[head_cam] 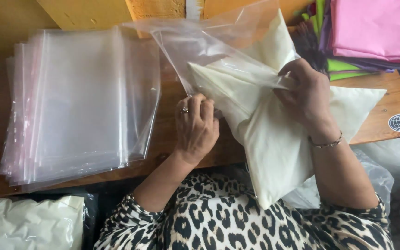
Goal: The person is preparing a pillow for sale by brushing it, carefully inserting it into a clear plastic bag, and then sealing the bag's adhesive strip.
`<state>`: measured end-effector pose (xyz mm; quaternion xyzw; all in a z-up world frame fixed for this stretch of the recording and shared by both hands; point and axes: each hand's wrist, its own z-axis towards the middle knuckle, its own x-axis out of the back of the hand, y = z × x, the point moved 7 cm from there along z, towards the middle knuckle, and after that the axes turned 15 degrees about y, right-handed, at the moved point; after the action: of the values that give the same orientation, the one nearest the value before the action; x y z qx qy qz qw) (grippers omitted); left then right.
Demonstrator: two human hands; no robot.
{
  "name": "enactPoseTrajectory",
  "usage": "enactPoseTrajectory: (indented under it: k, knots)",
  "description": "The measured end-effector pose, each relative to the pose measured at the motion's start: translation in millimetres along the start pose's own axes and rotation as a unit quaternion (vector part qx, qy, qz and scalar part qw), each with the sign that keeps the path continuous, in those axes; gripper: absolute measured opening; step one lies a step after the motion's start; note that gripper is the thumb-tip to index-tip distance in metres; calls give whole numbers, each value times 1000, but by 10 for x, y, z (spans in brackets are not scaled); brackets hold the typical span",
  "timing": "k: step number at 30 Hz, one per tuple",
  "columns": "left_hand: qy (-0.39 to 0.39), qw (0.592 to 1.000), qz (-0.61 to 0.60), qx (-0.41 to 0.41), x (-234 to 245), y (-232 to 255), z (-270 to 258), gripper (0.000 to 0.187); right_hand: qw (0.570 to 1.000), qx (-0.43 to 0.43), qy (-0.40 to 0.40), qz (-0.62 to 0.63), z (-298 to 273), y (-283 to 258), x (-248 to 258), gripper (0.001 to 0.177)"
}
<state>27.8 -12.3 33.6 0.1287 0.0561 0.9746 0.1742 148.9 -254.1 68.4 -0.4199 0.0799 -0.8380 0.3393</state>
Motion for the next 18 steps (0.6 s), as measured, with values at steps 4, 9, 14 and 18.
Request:
enactPoseTrajectory:
  k: [4,9,14,18]
  knots:
    - [15,999,21,36,16,-144,22,21,994,-32,46,93,18,7,60,35]
    - [69,982,-71,160,218,-354,359,14,981,-25,-8,193,-43,-436,145,35]
    - [-1,959,-120,257,-36,-613,-43,18,971,-37,31,236,-59,-499,196,30]
    - [-103,958,-70,257,-270,-644,-284,13,953,-92,128,261,-112,-307,316,27]
